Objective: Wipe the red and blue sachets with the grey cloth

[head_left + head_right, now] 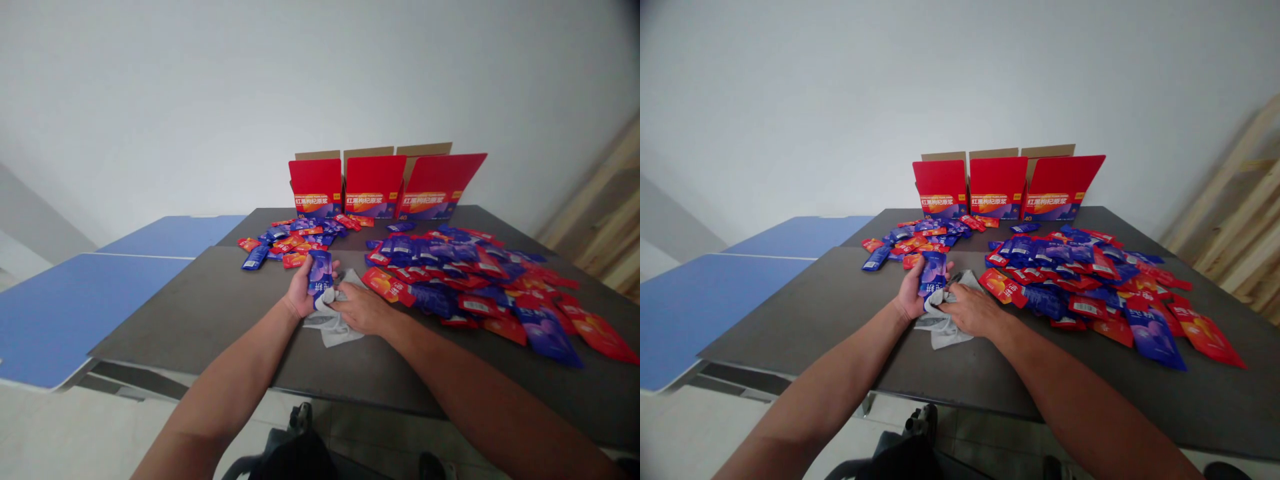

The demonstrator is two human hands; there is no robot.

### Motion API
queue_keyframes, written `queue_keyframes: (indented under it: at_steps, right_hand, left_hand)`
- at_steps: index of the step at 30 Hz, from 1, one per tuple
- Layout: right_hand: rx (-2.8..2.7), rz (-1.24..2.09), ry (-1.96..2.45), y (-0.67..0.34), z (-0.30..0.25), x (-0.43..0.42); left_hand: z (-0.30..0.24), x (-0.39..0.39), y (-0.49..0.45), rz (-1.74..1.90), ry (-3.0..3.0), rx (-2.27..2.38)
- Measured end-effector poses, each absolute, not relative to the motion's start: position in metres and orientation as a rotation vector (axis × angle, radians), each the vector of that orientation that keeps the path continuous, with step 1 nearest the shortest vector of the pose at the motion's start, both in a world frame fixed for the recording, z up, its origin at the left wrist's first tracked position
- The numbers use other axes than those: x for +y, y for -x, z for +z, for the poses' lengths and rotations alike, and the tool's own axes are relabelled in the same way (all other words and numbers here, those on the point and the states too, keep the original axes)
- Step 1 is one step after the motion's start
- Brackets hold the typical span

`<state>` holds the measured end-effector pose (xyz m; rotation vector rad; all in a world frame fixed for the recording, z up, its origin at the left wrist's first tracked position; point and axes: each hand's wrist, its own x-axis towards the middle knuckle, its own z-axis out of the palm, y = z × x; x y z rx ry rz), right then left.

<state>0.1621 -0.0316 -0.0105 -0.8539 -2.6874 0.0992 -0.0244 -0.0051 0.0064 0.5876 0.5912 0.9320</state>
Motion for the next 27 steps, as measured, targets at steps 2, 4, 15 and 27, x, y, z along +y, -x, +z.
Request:
queue_keyframes:
  at_steps: [2, 4, 15, 27]
  right_hand:
    - [-2.695, 0.101, 0.87, -0.161, -0.007, -0.034]
    - [-2.684, 0.11, 0.901, -0.16, -0.005, -0.035]
    - [-2.402, 0.022, 1.414, -0.157, 0.001, -0.036]
    - [-2.155, 0.051, 1.533, -0.161, -0.004, -0.029]
  left_hand:
    - [0.009, -0.008, 0.023, 0.936, -0.587, 0.598]
    - [0.01, -0.01, 0.02, 0.93, -0.596, 0.631]
    - [0.006, -0.015, 0.012, 0.838, -0.574, 0.562]
    - [0.01, -0.013, 0.016, 0.842, -0.623, 0.602]
